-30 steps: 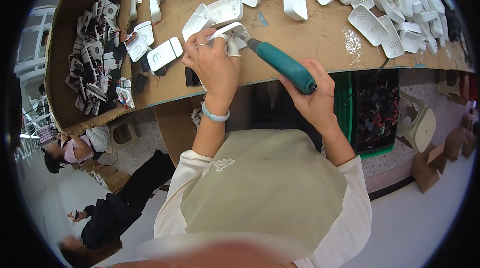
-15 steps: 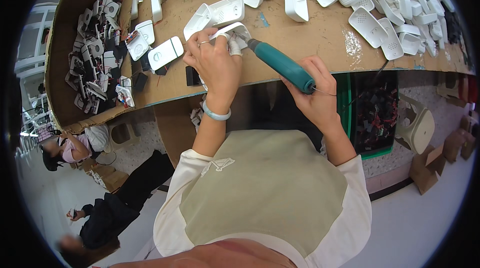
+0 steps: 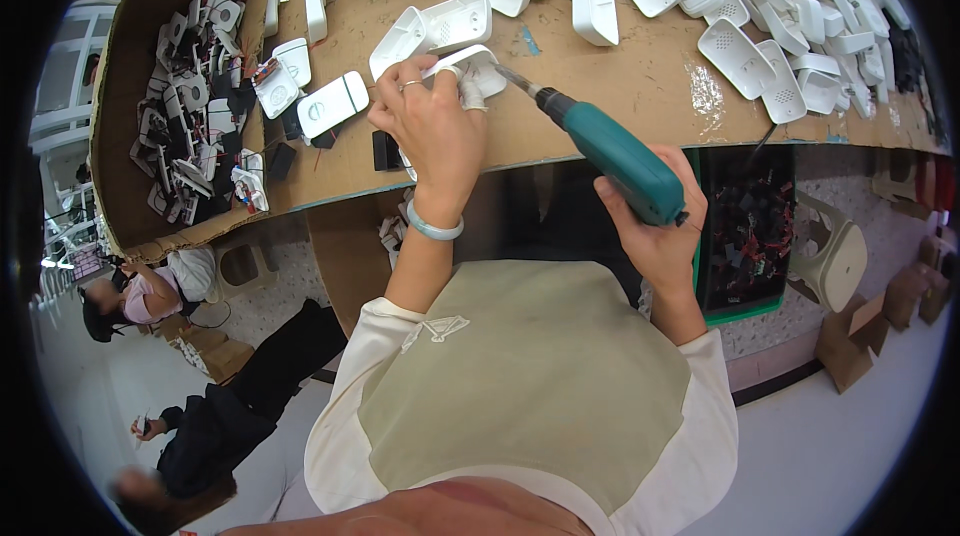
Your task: The person is assembling electronic components into white plastic housings using an electric tool.
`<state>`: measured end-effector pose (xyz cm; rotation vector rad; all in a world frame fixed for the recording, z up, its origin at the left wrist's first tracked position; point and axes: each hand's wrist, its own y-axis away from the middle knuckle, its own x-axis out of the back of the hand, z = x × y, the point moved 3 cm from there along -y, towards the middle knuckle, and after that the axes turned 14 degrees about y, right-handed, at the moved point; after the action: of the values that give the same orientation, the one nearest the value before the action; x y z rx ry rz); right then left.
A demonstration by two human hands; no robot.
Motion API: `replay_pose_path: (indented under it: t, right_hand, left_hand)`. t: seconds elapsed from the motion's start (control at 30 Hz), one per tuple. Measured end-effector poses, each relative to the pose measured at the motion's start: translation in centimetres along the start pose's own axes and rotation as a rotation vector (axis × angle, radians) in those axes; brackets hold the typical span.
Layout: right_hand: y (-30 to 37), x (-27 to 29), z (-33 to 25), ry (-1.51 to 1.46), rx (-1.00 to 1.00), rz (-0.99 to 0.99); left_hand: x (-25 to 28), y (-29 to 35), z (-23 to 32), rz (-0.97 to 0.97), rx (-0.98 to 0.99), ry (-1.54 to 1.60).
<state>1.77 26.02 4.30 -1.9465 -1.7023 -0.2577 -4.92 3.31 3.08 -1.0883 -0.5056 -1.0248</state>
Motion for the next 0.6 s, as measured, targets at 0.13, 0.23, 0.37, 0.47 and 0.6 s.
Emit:
replay_pose_path:
  t: [0.13,0.23,0.37,0.47,0.6]
  right_hand:
    - [0.9,0.7,0.6,-0.046,-0.087,0.016]
    - [1.2,0.8,0.6,-0.055,-0.116,0.027]
    - [2.6,1.0,2.0,-0.076,-0.223,0.066]
    - [3.2,1.5,3.2,-0.007,-0.222,0.1]
    - [3.3,1.3,3.3,0.022,-0.242,0.113]
  left_hand:
    - [-0.2,0.0,0.1,0.007,-0.011,0.005]
    - [0.2,0.6,-0.2,-0.008,0.045,-0.003]
    - [1.2,3.0,-1.3,-0.068,0.078,0.104]
    - [4.1,5.4,-1.7,-0.111,0.005,0.274]
    - [9.1,10.1,-5.2,-0.238,0.108,0.551]
